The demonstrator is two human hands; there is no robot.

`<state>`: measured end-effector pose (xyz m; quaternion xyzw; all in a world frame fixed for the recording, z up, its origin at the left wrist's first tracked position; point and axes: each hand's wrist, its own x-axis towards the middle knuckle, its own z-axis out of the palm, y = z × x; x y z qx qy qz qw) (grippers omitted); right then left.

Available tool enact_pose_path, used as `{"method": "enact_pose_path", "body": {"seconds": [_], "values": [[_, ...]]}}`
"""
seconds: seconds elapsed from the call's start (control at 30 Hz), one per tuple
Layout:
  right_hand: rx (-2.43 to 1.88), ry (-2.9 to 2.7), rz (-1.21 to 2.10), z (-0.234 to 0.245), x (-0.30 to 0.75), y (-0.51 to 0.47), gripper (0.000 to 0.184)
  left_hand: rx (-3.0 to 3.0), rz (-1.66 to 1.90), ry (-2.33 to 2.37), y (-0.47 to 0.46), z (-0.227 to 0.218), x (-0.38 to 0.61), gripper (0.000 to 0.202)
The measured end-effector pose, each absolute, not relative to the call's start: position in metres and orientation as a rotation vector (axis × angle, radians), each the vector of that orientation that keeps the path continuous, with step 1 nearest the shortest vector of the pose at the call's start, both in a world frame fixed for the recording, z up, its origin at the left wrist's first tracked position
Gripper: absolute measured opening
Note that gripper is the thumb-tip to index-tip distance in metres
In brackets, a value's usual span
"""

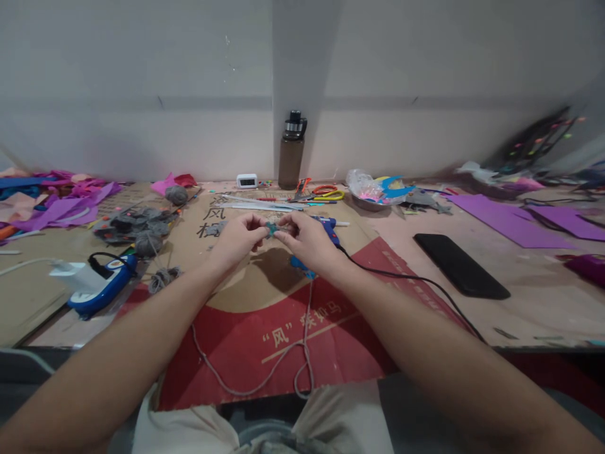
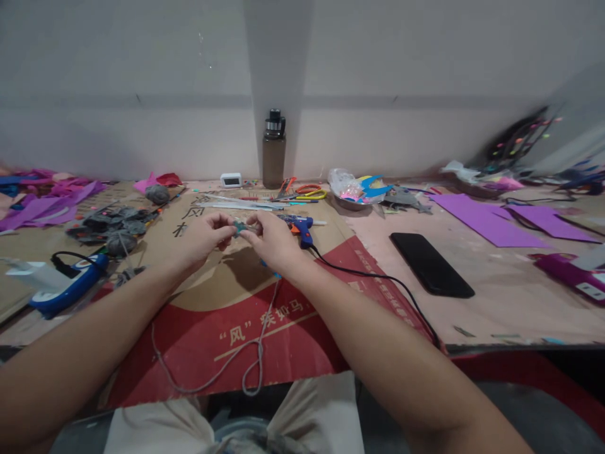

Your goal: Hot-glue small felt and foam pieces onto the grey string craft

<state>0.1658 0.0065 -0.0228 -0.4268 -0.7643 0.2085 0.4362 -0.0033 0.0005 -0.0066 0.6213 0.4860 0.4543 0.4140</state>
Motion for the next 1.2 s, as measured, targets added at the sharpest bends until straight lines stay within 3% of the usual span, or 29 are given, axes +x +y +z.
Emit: {"method": "enact_pose_path", "body": {"seconds": [0.27, 0.67, 1.07, 1.2], "values": [[-0.963, -1.780, 0.784, -0.026, 0.166, 0.016, 0.019, 1.551, 1.064, 1.145, -0.003, -0.006, 0.000, 0.024], [-0.961, -2.174, 0.309, -0.010, 0.178, 0.010, 0.014, 1.698, 0.811, 1.043, 0.006, 0.003, -0.016, 0.027], [-0.964, -2.162, 0.269, -0.010, 0.177, 0.009, 0.006, 1.498, 0.888, 1.088, 0.002, -0.003, -0.005, 0.014], [-1.020, -2.045, 0.367, -0.015, 0.177, 0.012, 0.022, 1.385, 0.950, 1.151, 0.003, -0.003, -0.004, 0.016]]}}
